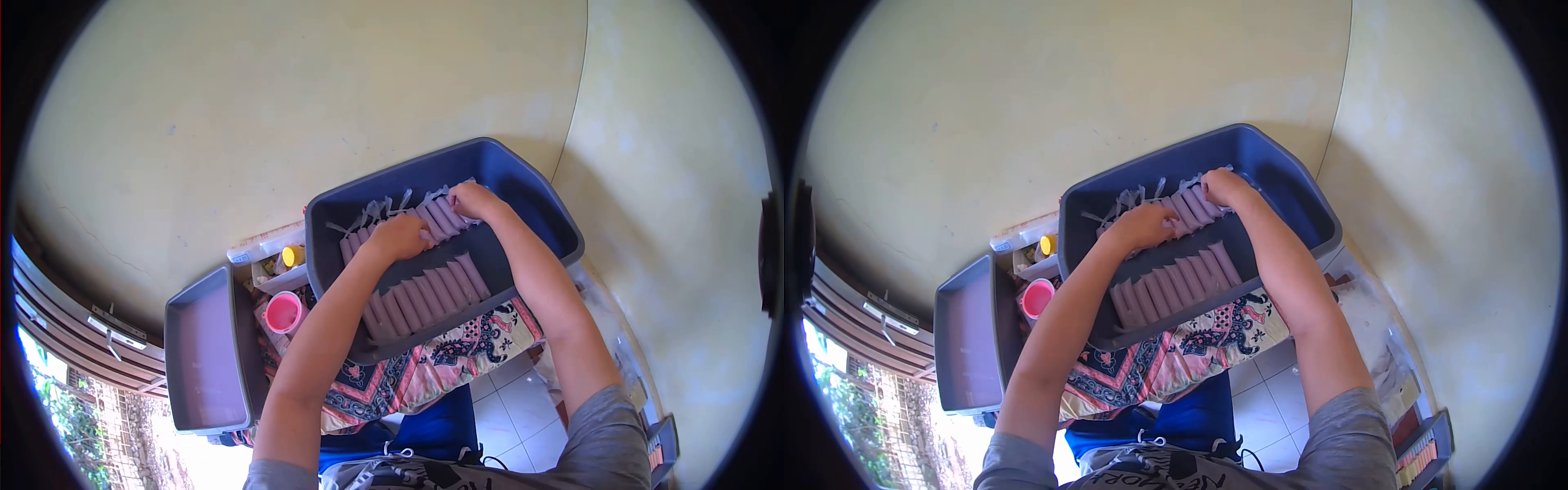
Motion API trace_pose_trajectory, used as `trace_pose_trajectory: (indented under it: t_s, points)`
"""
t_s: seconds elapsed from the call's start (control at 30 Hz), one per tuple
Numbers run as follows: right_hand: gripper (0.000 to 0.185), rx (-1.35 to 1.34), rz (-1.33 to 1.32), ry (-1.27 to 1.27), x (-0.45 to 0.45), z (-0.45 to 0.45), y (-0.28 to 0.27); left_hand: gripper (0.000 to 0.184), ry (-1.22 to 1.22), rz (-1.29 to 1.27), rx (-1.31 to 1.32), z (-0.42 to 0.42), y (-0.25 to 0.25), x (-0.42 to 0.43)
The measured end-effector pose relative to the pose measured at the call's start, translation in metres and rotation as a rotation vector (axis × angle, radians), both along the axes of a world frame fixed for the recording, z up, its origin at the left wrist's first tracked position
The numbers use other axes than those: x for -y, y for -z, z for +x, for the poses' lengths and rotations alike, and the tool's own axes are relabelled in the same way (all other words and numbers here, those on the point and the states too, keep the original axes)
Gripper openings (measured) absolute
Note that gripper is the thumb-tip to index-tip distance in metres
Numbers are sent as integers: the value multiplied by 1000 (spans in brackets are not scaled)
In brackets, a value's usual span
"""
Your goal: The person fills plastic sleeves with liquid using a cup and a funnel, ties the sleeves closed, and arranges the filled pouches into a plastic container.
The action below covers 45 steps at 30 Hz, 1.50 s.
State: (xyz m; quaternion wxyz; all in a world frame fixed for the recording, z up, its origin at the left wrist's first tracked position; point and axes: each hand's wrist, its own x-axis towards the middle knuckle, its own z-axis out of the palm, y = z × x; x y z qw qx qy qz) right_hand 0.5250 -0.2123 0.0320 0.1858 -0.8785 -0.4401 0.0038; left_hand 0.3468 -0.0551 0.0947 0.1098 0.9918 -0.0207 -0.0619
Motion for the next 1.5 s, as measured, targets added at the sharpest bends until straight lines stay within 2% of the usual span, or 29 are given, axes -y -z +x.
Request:
trace_pose_trajectory:
  t_s: [0.03, 0.07, 0.13, 0.17, 0.23, 0.27, 0.33, 0.47, 0.53, 0.67, 0.73, 0.77, 0.8, 0.87, 0.93, 1.0, 1.1, 1.17, 1.23, 1.37, 1.43, 1.5]
  points:
    - [10, 2, 4, -11, -3, -9, -7, 27, 3, -138, 121, -14, -7, -6]
    - [10, 10, 45, -54, -4, -17, -16, 27, -7, -132, 126, -29, -14, -11]
    - [11, 21, 88, -107, -7, -39, -37, 24, -12, -410, 310, -65, -34, -17]
    - [10, 16, 153, -117, -7, -51, -47, 24, -23, -408, 315, -84, -39, -21]
    - [10, 10, 214, -143, -10, -79, -65, 23, -128, -661, 501, -121, -42, -28]
    - [10, -27, 337, -179, -12, -96, -72, 23, -147, -662, 507, -138, -40, -31]
    - [10, -79, 515, -244, -15, -141, -80, 24, -139, -1071, 677, -176, -29, -36]
    - [12, -178, 620, -336, -12, -247, -87, 27, -197, -1096, 691, -257, -2, -44]
    - [11, -166, 713, -456, -10, -291, -72, 23, -325, -1150, 670, -288, 21, -47]
    - [11, -417, 709, -659, -19, -366, -43, 13, -493, -1218, 647, -328, 61, -57]
    - [10, -532, 647, -643, -34, -389, -27, 6, -552, -1351, 664, -340, 80, -64]
    - [10, -538, 647, -643, -41, -397, -14, 10, -547, -1402, 665, -346, 90, -68]
    - [9, -577, 615, -619, -50, -402, 0, 10, -554, -1401, 667, -351, 99, -74]
    - [9, -624, 571, -606, -65, -410, 16, 11, -615, -1221, 580, -361, 112, -83]
    - [11, -610, 538, -493, -80, -414, 24, 12, -651, -1217, 604, -363, 108, -84]
    - [12, -553, 579, -467, -93, -415, 33, 9, -630, -962, 659, -369, 110, -87]
    - [12, -641, 532, -384, -108, -414, 40, 9, -692, -1001, 655, -373, 121, -93]
    - [12, -570, 536, -361, -119, -412, 41, 9, -703, -976, 668, -374, 120, -92]
    - [11, -489, 578, -325, -129, -406, 38, 11, -865, -1108, 486, -373, 113, -89]
    - [12, -345, 604, -323, -151, -385, 55, 19, -760, -1193, 637, -366, 125, -94]
    - [13, -314, 523, -351, -154, -386, 54, 30, -678, -781, 630, -363, 113, -96]
    - [13, -285, 442, -382, -157, -389, 54, 32, -661, -759, 589, -365, 108, -93]
